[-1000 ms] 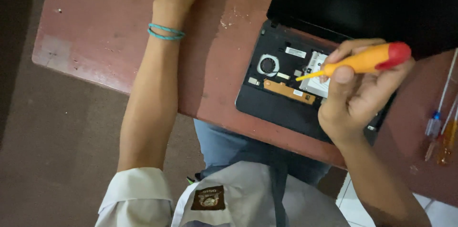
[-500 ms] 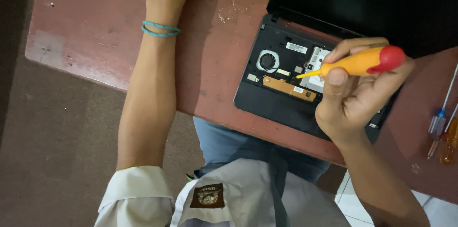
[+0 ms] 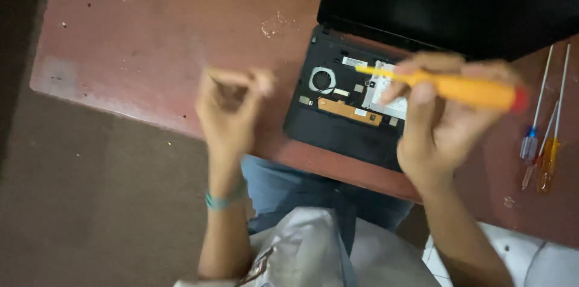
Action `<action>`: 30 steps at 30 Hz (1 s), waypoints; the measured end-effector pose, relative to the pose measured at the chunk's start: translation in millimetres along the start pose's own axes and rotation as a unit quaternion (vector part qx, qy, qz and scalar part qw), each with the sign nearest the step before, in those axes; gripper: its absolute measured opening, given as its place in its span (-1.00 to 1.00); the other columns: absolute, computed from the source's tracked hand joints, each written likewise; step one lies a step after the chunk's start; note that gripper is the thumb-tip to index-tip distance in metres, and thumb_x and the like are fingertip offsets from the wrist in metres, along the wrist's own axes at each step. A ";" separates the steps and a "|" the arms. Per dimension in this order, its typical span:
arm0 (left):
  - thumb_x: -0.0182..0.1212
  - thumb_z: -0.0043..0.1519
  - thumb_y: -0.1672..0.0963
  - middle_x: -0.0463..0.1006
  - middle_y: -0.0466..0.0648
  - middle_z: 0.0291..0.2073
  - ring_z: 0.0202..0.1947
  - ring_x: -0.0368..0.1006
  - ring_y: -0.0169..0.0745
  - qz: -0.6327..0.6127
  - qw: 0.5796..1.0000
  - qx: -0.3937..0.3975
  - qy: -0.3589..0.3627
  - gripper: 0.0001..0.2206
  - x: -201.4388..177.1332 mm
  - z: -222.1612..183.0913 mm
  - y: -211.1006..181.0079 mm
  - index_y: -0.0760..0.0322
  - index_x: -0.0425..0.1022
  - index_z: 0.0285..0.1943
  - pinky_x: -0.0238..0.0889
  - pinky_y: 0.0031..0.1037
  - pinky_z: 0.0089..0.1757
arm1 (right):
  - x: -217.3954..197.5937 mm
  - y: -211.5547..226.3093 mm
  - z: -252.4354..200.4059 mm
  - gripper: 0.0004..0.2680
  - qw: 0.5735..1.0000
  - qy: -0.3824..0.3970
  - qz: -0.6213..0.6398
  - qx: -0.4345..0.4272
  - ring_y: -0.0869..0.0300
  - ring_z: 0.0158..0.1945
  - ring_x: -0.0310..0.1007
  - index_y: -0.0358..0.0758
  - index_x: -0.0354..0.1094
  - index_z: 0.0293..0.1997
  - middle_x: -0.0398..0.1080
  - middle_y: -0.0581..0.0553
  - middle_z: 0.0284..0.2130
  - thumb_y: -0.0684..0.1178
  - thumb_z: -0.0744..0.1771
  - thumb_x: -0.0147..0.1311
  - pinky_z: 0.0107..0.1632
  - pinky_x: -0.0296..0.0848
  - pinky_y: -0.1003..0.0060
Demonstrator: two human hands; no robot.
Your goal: Securing internal components and the hard drive of a laptop using a screwdriver and manual cable adjustment.
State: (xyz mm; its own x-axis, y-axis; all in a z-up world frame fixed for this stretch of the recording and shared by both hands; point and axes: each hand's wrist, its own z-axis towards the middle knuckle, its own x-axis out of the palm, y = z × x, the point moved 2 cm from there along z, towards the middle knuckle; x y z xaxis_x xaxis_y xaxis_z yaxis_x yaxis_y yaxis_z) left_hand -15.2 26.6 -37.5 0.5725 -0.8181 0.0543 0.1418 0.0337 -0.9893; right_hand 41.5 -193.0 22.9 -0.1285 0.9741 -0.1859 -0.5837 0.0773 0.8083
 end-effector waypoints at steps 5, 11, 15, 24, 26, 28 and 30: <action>0.36 0.21 0.24 0.63 0.16 -0.34 -0.25 0.63 -0.12 -0.238 0.960 -0.085 0.121 -0.79 17.3 -79.0 -1.4 0.32 0.40 -0.07 0.52 -0.49 -0.16 | -2.4 28.5 -69.0 -0.84 0.994 -0.041 0.043 0.093 0.24 -0.23 0.30 -0.02 -0.01 0.08 0.25 -0.24 -0.07 -0.09 0.46 -0.06 -0.27 0.52 0.45; 0.24 0.36 0.13 0.46 0.06 -0.32 -0.31 0.40 -0.19 -0.372 0.905 -0.103 0.178 -0.87 46.0 -101.3 -1.6 0.24 0.39 -0.12 0.32 -0.48 -0.24 | -6.9 32.0 -107.7 -0.84 0.988 -0.115 0.093 0.043 0.26 -0.46 0.30 -0.04 0.03 0.01 0.23 -0.23 -0.27 0.00 0.41 -0.04 -0.40 0.58 0.45; 0.23 0.38 0.06 0.46 -0.02 -0.26 -0.28 0.34 -0.25 -0.435 0.860 -0.154 0.217 -0.82 58.8 -108.7 -3.3 0.21 0.37 -0.15 0.27 -0.47 -0.16 | -24.2 37.4 -117.1 -0.82 0.995 -0.088 0.043 -0.036 0.19 -0.47 0.34 -0.04 -0.01 0.04 0.30 -0.30 -0.28 -0.03 0.41 -0.05 -0.41 0.66 0.38; 0.31 0.32 0.05 0.45 -0.01 -0.31 -0.29 0.37 -0.26 -0.455 0.843 -0.185 0.221 -0.79 60.3 -122.3 -3.9 0.22 0.40 -0.18 0.27 -0.53 -0.20 | -33.0 50.1 -133.2 -0.85 0.997 -0.069 0.033 -0.006 0.37 -0.61 0.09 -0.03 -0.01 0.04 0.30 -0.25 -0.20 -0.06 0.42 -0.08 -0.44 0.49 0.50; 0.30 0.33 0.05 0.40 -0.06 -0.35 -0.33 0.32 -0.26 -0.460 0.843 -0.176 0.219 -0.79 60.2 -121.8 -9.1 0.22 0.38 -0.18 0.22 -0.49 -0.21 | -35.2 61.8 -135.9 -0.84 0.997 -0.060 0.028 0.030 0.35 -0.44 0.25 -0.04 0.00 0.04 0.32 -0.25 -0.18 -0.12 0.41 -0.07 -0.29 0.61 0.45; 0.28 0.33 0.05 0.35 -0.10 -0.39 -0.37 0.27 -0.25 -0.466 0.841 -0.166 0.219 -0.78 60.0 -120.7 -12.5 0.22 0.36 -0.19 0.17 -0.45 -0.23 | -36.0 65.9 -136.3 -0.82 0.996 -0.054 0.021 0.064 0.32 -0.27 0.42 -0.05 0.01 0.05 0.33 -0.26 -0.16 -0.18 0.40 -0.07 -0.15 0.72 0.40; 0.30 0.33 0.05 0.37 -0.09 -0.39 -0.36 0.31 -0.27 -0.462 0.842 -0.163 0.227 -0.79 59.0 -120.8 -13.6 0.21 0.39 -0.18 0.17 -0.46 -0.24 | -35.2 65.9 -135.3 -0.82 0.998 -0.049 -0.023 0.041 0.29 -0.40 0.39 -0.04 -0.04 0.02 0.34 -0.19 -0.22 -0.10 0.40 -0.08 -0.23 0.78 0.38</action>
State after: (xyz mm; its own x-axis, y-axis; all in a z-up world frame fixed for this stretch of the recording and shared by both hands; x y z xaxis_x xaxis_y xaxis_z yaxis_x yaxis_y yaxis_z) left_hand -81.0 -91.4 -37.2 -0.0379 -0.5470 0.8363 0.0861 -0.8355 -0.5427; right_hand -100.9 -251.0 7.1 -0.0224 0.9849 -0.1717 -0.5194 0.1353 0.8437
